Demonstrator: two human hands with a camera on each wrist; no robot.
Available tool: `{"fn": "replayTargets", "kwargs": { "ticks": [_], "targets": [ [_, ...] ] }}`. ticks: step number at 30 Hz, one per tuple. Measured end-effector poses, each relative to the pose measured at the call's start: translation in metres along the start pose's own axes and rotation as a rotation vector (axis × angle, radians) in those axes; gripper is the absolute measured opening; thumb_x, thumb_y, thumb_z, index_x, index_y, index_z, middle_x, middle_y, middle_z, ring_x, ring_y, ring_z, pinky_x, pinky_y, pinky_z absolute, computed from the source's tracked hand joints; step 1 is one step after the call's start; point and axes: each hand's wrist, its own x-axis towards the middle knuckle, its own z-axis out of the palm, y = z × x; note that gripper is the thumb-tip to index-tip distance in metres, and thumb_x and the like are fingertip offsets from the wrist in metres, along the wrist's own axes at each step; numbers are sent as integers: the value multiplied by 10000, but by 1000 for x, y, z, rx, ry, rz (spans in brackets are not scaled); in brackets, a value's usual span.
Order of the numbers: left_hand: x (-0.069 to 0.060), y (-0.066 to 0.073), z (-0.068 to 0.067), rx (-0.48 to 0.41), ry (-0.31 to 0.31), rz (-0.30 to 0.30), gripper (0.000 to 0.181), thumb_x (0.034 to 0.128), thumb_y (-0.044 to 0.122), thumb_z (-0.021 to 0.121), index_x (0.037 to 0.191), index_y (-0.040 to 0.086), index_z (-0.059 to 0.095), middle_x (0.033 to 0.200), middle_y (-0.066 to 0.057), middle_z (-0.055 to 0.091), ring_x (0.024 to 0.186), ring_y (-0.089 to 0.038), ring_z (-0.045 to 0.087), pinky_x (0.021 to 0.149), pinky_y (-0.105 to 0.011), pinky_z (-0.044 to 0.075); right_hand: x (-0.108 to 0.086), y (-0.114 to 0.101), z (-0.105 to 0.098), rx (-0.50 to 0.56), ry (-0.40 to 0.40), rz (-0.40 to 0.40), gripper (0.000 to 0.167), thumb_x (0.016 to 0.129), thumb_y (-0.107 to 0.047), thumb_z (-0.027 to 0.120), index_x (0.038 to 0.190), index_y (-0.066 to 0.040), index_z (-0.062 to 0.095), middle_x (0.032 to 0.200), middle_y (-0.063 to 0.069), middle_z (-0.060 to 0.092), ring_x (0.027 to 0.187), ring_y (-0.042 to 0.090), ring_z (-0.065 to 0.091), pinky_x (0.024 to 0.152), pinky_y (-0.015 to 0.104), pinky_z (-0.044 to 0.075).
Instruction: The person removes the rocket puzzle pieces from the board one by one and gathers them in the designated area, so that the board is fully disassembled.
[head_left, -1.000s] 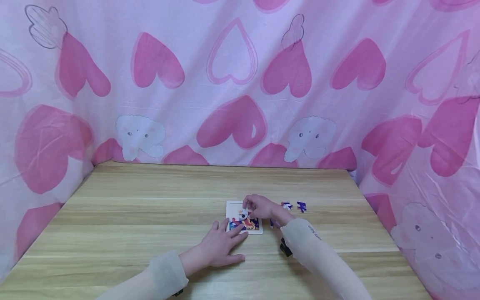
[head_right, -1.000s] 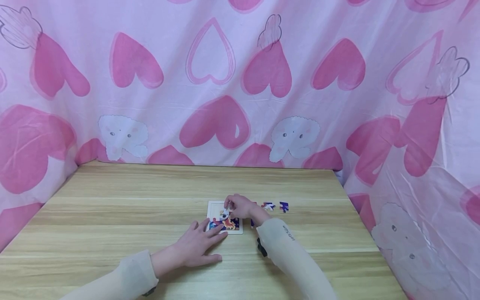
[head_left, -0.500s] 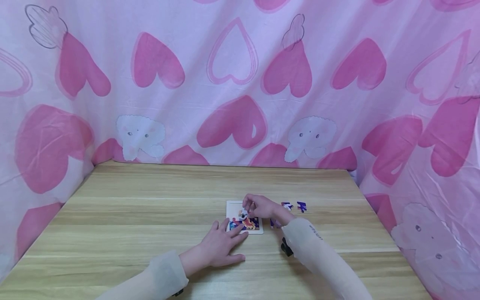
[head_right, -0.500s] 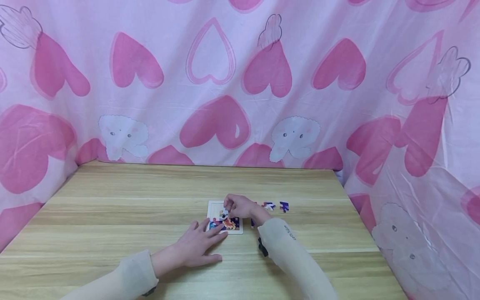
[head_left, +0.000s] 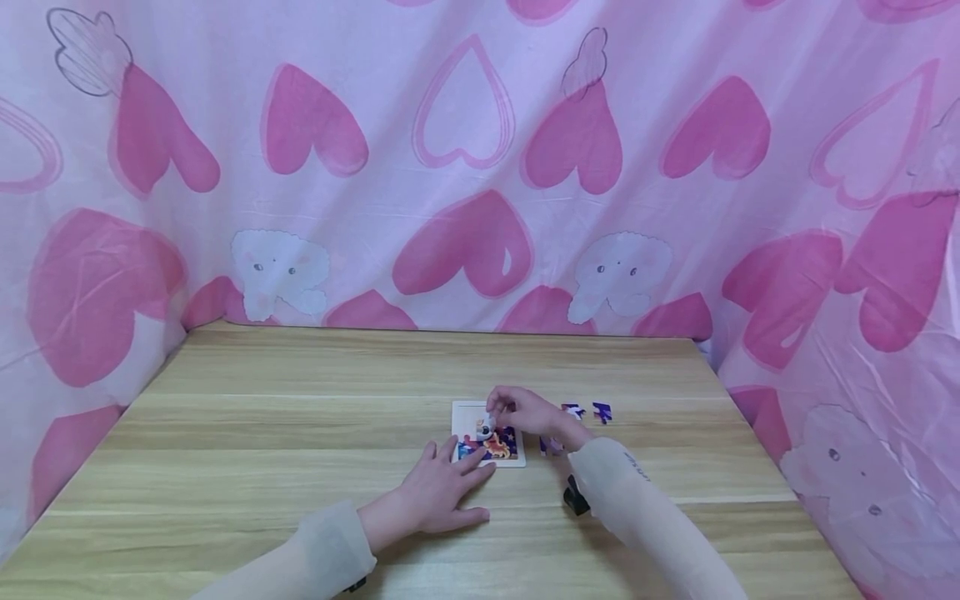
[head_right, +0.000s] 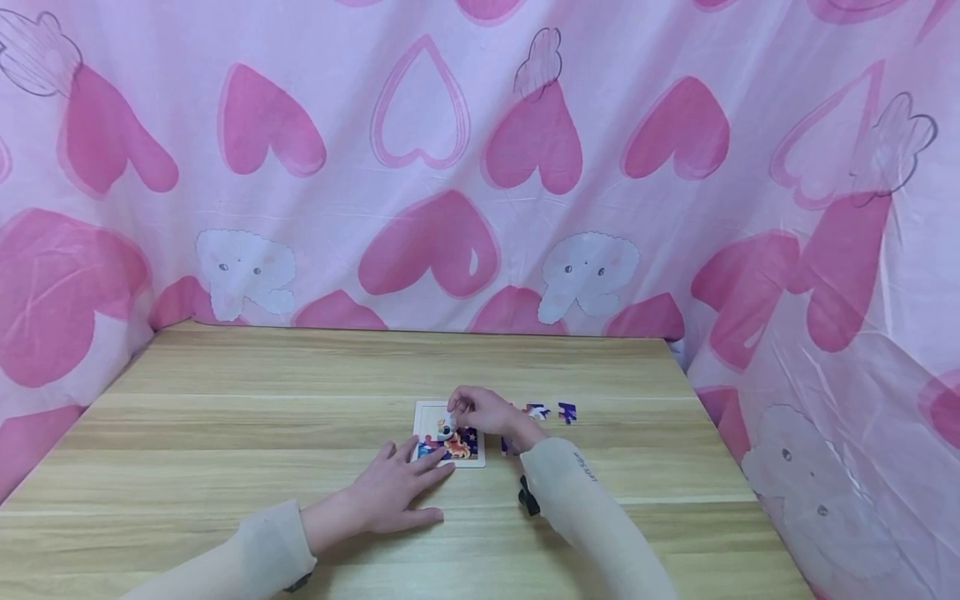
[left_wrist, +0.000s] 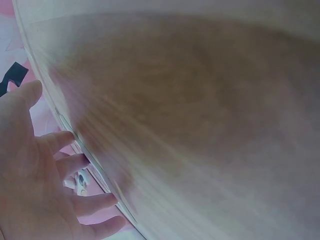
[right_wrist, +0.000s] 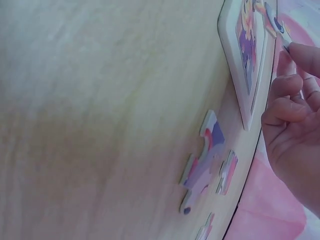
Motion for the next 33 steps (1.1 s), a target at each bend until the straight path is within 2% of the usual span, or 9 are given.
{"fn": "replayTargets", "kwargs": {
  "ticks": [6, 10, 17, 24, 33],
  "targets": [
    [0, -1, 0, 1, -10, -3, 655, 826, 641, 333, 1353, 252, 369, 1386, -24, 318, 1169, -436, 328, 864, -586, 304, -7, 1, -6, 36, 29, 24, 164, 842, -10, 521, 999, -43, 558, 849, 59, 536, 786, 187, 502, 693, 310, 428],
    [0, -1, -1, -4, -17, -5, 659, 826, 642, 331, 1356, 253, 363, 1390, -23, 310, 1172, -438, 322, 867, -590, 300, -18, -2, -11, 45, 20, 3, 188, 852, -6, 506, 1033, -14, 556, 853, 90, 527, 769, 195, 483, 667, 313, 422],
    [0, -1, -3, -17, -38, -16, 663, 826, 644, 326, 1363, 257, 347, 1396, -17, 298, 1181, -438, 308, 879, -594, 283, -37, 13, -21, 79, 2, 6, 214, 837, 37, 488, 1042, 24, 549, 882, 145, 532, 787, 215, 485, 704, 400, 436],
    [0, 0, -2, -30, -47, -17, 662, 826, 643, 328, 1365, 260, 341, 1400, -15, 292, 1191, -433, 296, 886, -598, 269, -59, 25, -39, 58, 16, 28, 191, 820, 9, 514, 1004, 13, 564, 854, 65, 544, 774, 175, 485, 680, 311, 434],
    [0, 0, -1, -43, -54, -13, 663, 826, 646, 320, 1367, 263, 339, 1402, -14, 287, 1196, -435, 286, 889, -603, 262, -90, 40, -66, 41, -5, 78, 204, 839, -23, 513, 1027, 27, 572, 923, 82, 548, 793, 186, 468, 701, 324, 414]
  ]
}}
